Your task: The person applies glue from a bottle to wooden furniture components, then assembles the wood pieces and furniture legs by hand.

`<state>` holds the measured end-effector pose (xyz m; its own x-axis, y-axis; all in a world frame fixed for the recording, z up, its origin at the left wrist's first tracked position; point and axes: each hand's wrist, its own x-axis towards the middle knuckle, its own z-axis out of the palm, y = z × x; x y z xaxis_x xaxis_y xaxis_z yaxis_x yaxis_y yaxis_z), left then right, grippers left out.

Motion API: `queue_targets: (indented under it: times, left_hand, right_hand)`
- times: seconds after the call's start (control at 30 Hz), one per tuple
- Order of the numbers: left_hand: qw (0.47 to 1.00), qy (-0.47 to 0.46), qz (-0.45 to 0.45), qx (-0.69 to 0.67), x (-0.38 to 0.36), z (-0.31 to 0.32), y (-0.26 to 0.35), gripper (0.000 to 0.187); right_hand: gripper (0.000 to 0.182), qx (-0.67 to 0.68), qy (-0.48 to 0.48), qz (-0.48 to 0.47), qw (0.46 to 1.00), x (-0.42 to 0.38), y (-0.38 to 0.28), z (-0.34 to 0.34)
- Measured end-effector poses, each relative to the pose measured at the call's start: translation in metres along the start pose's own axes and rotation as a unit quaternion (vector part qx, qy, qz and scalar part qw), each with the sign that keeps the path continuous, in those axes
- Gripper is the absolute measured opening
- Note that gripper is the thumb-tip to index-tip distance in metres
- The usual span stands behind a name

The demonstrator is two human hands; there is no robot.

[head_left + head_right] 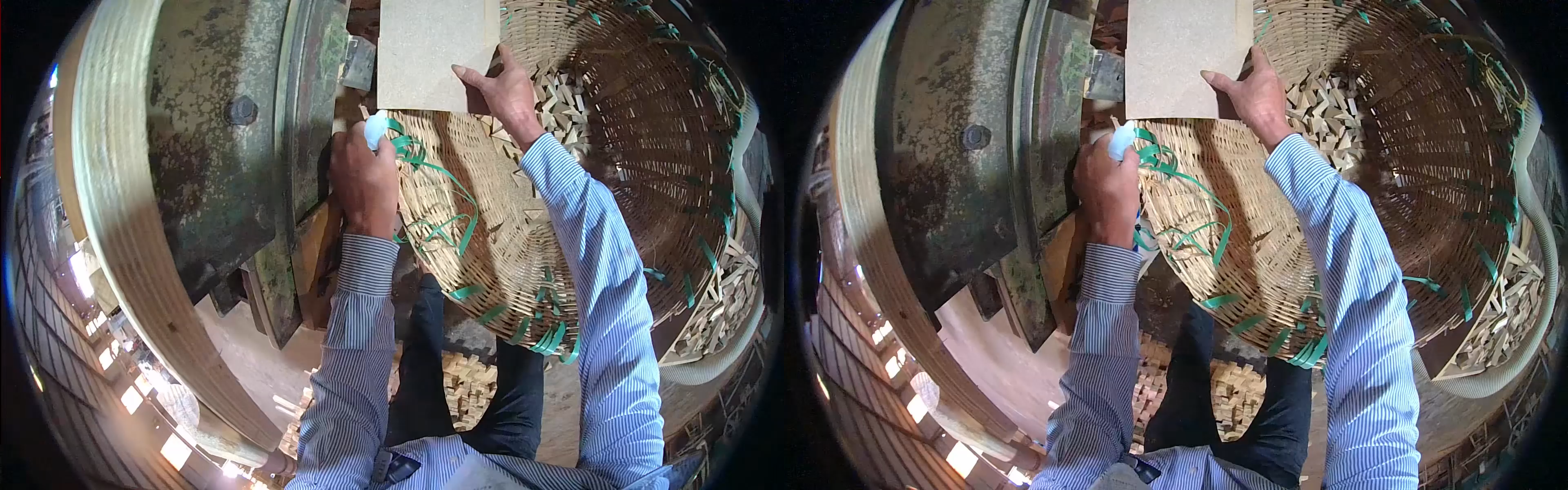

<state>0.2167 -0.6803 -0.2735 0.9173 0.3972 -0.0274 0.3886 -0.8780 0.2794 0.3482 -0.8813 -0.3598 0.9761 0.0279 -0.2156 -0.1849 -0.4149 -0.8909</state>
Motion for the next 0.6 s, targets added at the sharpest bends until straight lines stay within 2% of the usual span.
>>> queue_targets:
  times: [0.1,0.4,0.5,0.57,0.6]
  left_hand:
    - [1.000,0.012,0.027,-0.005,0.000,0.003,-0.001,0.032]
    - [1.000,-0.020,-0.017,-0.014,-0.003,-0.002,0.000,0.037]
    - [1.000,0.000,0.015,-0.004,-0.007,-0.001,-0.002,0.036]
    - [0.999,-0.011,0.002,-0.030,0.002,0.005,-0.004,0.032]
    - [0.999,0.004,0.010,-0.036,0.006,0.006,-0.003,0.032]
  right_hand:
    - [0.080,-0.031,0.020,-0.003,0.999,0.000,0.003,0.002]
    - [0.085,-0.072,0.038,0.004,0.997,0.003,0.010,0.008]
    - [0.083,-0.066,-0.011,0.039,0.997,0.003,0.001,0.000]
    - [0.078,0.002,0.025,-0.024,0.999,0.007,0.017,0.008]
    - [0.075,0.005,0.008,0.002,1.000,0.005,0.006,0.003]
